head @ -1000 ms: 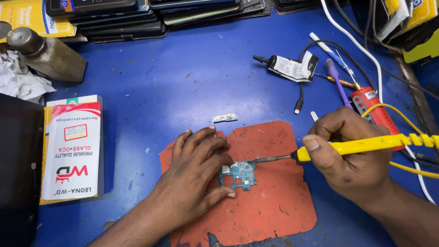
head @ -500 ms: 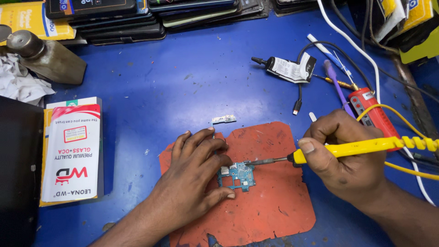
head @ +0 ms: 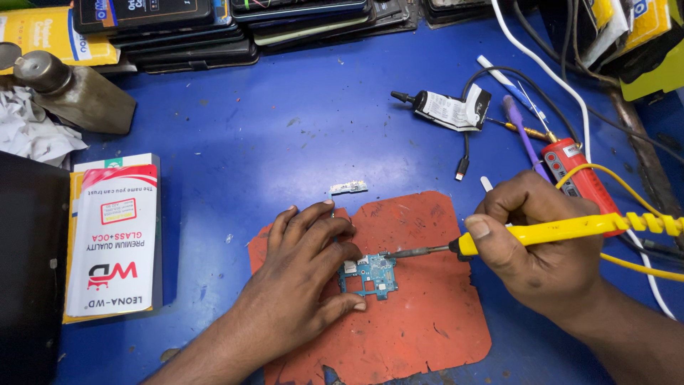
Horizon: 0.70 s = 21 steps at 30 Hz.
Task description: The person holds a phone motherboard steady on a red mat with one hand while soldering points on the board with a yellow soldering iron, repositioning the board and working on different areas of it across the episode.
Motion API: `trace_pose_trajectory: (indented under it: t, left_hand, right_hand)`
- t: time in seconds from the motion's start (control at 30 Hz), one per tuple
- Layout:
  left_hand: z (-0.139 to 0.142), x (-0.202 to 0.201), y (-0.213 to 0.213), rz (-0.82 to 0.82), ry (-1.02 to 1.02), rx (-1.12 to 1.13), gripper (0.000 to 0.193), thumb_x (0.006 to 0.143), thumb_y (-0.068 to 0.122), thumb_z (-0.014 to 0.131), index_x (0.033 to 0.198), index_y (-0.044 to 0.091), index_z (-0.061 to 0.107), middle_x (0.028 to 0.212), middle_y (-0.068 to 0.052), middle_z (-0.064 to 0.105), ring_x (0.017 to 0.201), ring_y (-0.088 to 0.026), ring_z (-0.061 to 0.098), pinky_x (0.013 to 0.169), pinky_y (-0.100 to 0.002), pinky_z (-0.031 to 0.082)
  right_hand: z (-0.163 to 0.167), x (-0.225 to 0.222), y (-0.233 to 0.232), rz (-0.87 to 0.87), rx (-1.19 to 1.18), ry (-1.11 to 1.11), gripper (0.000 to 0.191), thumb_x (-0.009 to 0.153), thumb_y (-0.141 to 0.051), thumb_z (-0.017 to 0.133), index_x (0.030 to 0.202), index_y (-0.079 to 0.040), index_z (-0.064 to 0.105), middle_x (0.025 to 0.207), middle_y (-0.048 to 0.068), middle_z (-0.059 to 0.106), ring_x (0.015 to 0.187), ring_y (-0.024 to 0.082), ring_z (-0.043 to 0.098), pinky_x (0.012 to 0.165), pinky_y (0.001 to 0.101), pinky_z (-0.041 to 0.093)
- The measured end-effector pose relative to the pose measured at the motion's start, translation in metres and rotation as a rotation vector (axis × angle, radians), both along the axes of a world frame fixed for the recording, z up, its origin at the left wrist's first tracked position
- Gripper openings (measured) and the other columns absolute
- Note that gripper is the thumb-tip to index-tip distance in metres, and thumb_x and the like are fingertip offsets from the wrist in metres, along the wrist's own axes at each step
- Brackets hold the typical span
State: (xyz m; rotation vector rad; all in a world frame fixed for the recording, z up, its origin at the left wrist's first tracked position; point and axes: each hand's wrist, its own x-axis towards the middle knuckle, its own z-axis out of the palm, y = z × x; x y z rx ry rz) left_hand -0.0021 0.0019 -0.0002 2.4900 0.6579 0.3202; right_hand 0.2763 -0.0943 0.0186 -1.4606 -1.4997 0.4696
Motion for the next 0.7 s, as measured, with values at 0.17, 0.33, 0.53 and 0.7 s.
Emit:
trace_pose_trajectory:
  t: [0.17,0.33,0.53,0.7]
  left_hand:
    - [0.0002,0.0005,-0.0002,0.003,0.001,-0.004,0.056,0.073,0.046,0.085,0.113,0.01,0.068,0.132,-0.012,0.053,0.141,-0.038,0.033,0.114,-0.064,0.022]
    - [0.0006,0.0011,-0.0002,0.003,-0.008,0.003,0.055,0.073,0.044,0.085,0.112,0.01,0.068,0.132,-0.012,0.053,0.141,-0.038,0.033,0.114,-0.063,0.022]
    - [0.0006,-0.0004,-0.0002,0.004,-0.014,-0.005,0.055,0.073,0.044,0.085,0.112,0.01,0.068,0.132,-0.011,0.053,0.142,-0.038,0.033,0.114,-0.063,0.023]
    - [0.001,-0.0002,-0.0003,0.003,-0.014,0.003,0.055,0.073,0.044,0.085,0.112,0.01,0.068,0.132,-0.011,0.053,0.142,-0.038,0.033,0.114,-0.063,0.022]
  right_hand:
    - [-0.0002,0.0006,-0.0004,-0.005,0.008,-0.005,0.023,0.098,-0.02,0.069,0.084,-0.007,0.056,0.068,-0.002,0.062,0.057,0.002,0.053,0.049,0.0198,0.041]
    - [0.0004,0.0016,-0.0008,-0.003,0.0,0.001,0.024,0.098,-0.021,0.069,0.084,-0.007,0.056,0.068,-0.002,0.062,0.057,0.002,0.053,0.05,0.02,0.041]
    - [-0.0001,0.0009,-0.0016,-0.019,-0.007,-0.02,0.024,0.097,-0.021,0.07,0.084,-0.007,0.056,0.068,-0.002,0.062,0.057,0.002,0.053,0.05,0.0202,0.042]
    - [-0.0002,0.0013,-0.001,-0.006,-0.002,-0.001,0.023,0.097,-0.021,0.069,0.084,-0.007,0.057,0.068,-0.002,0.063,0.057,0.002,0.054,0.05,0.0197,0.041]
